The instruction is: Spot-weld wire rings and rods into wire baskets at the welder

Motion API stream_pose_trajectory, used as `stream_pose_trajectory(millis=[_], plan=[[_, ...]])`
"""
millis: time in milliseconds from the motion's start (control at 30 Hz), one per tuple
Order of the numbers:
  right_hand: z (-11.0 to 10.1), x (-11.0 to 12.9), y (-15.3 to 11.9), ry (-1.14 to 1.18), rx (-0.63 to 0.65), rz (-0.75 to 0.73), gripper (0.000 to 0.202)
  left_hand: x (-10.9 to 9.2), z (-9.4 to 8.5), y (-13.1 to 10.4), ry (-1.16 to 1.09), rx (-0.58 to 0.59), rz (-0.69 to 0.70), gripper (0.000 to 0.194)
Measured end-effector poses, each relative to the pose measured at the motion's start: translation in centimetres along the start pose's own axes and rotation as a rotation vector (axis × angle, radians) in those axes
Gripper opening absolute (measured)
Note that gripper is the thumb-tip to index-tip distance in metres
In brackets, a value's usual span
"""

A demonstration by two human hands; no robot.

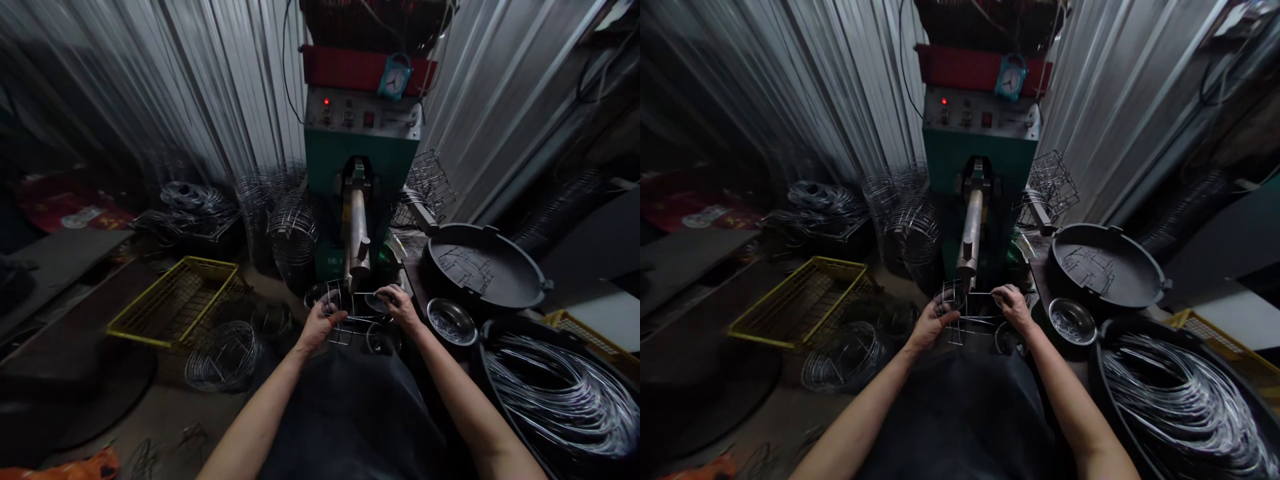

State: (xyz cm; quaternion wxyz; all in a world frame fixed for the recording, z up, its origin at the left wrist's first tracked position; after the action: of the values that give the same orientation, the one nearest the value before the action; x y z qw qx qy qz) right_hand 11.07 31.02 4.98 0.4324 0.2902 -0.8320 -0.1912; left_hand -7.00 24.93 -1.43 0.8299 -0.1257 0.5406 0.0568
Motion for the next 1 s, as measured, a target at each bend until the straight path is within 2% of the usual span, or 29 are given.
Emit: stream_pose_trajectory(millis=[233,367,467,600,700,833,1000], plan=[[-0.4,-0.1,-0.2,-0.007,-0.045,0.013,0.015,0.6,-0.4,0.2,0.046,-0.014,-0.012,0.066],[-1.7,1.6,-1.5,-0.1,-0.156,0.071,0.022,0.5,-0.4,0.2,0.033,-0.007,-0.007,0.065],[-0.1,4.1,-3.3,-0.074,-0.107,0.105,0.028,0.6,-0.1,0.2,0.027,0.01,-0.034,0.067],[2.8,5.9,-4.6,0.031,-0.008,0.111,0.014,0.2,0.0,0.0,0.011,-0.008,-0.025,0.066],[2.6,5.3,-4.2,0.058,-0.036,0.103,0.011,0.0,0.3,-0.2,0.001,-0.003,-0.016,0.062],[0.3,3.6,-3.0,0.038,-0.133,0.084,0.01,-0.2,0.4,-0.1,0.021,0.007,-0.023,0.058],[-0.6,2.4,-2.4,0.02,-0.134,0.067,0.01,-0.2,-0.1,0.5,0.009,-0.032,-0.042,0.06]])
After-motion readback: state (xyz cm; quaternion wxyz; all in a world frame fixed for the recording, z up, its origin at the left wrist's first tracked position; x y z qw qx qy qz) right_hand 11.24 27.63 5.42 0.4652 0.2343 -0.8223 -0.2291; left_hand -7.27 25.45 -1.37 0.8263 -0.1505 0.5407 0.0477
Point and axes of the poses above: each hand's wrist, its own y-axis towards the middle knuckle, its own z-axis out of the palm, x = y × z, the point moved 9 cm from there along y, towards the middle knuckle, and after that the axes turned 8 degrees about -x, right-handed, at the moved point
